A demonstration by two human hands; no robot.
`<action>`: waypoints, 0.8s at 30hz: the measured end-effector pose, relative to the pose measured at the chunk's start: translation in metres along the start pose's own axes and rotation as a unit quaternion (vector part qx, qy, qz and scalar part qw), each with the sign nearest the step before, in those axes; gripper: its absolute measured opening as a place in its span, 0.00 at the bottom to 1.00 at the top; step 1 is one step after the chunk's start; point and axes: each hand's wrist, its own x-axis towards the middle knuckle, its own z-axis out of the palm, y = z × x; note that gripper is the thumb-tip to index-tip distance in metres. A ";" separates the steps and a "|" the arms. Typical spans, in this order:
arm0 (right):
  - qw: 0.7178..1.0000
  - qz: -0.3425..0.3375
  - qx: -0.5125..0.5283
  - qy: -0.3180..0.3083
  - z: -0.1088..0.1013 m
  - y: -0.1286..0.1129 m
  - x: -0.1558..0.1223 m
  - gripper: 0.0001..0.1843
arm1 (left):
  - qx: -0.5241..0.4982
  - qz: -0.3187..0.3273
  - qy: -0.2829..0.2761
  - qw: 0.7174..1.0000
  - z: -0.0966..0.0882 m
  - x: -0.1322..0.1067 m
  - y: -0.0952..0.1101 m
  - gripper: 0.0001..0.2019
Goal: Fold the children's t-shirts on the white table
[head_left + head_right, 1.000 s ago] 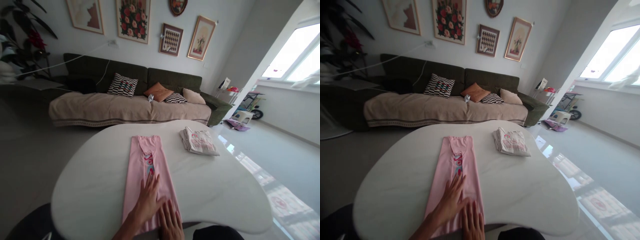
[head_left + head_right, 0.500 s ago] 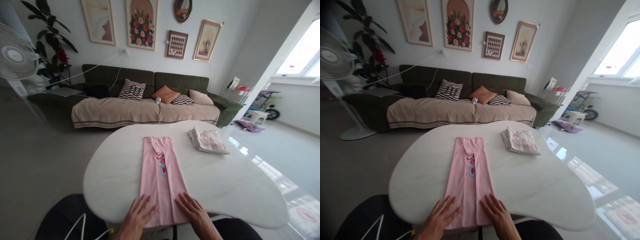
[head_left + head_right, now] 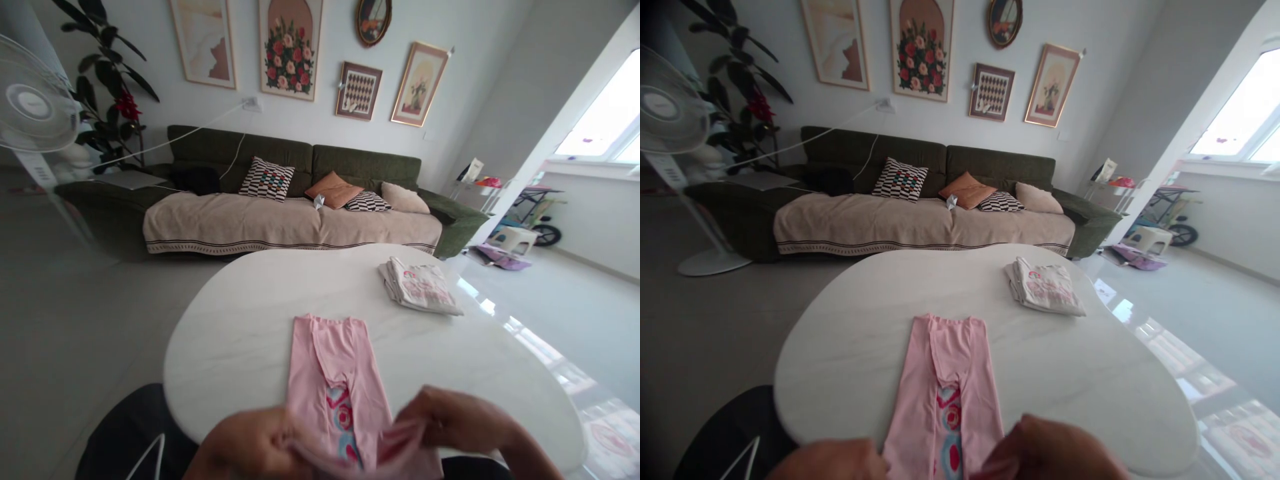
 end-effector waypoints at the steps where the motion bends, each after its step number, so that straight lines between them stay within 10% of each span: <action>1: 0.996 -0.001 0.039 -0.075 -0.022 -0.011 0.023 0.07 | -0.034 -0.002 0.013 0.999 -0.013 0.015 0.003 0.18; 4: 0.979 0.012 0.179 -0.097 -0.054 -0.034 0.104 0.13 | -0.281 -0.048 0.134 0.949 -0.049 0.071 0.008 0.18; 8: 0.951 0.087 0.297 -0.009 -0.012 -0.019 0.175 0.16 | -0.460 -0.148 0.244 0.841 -0.068 0.136 -0.007 0.10; 13: 0.953 0.107 0.278 0.046 0.044 0.028 0.190 0.19 | -0.458 -0.160 0.298 0.822 -0.056 0.156 -0.041 0.08; 24: 0.979 0.109 0.071 0.155 0.053 0.047 0.212 0.12 | -0.375 -0.158 0.372 0.834 -0.062 0.173 -0.056 0.14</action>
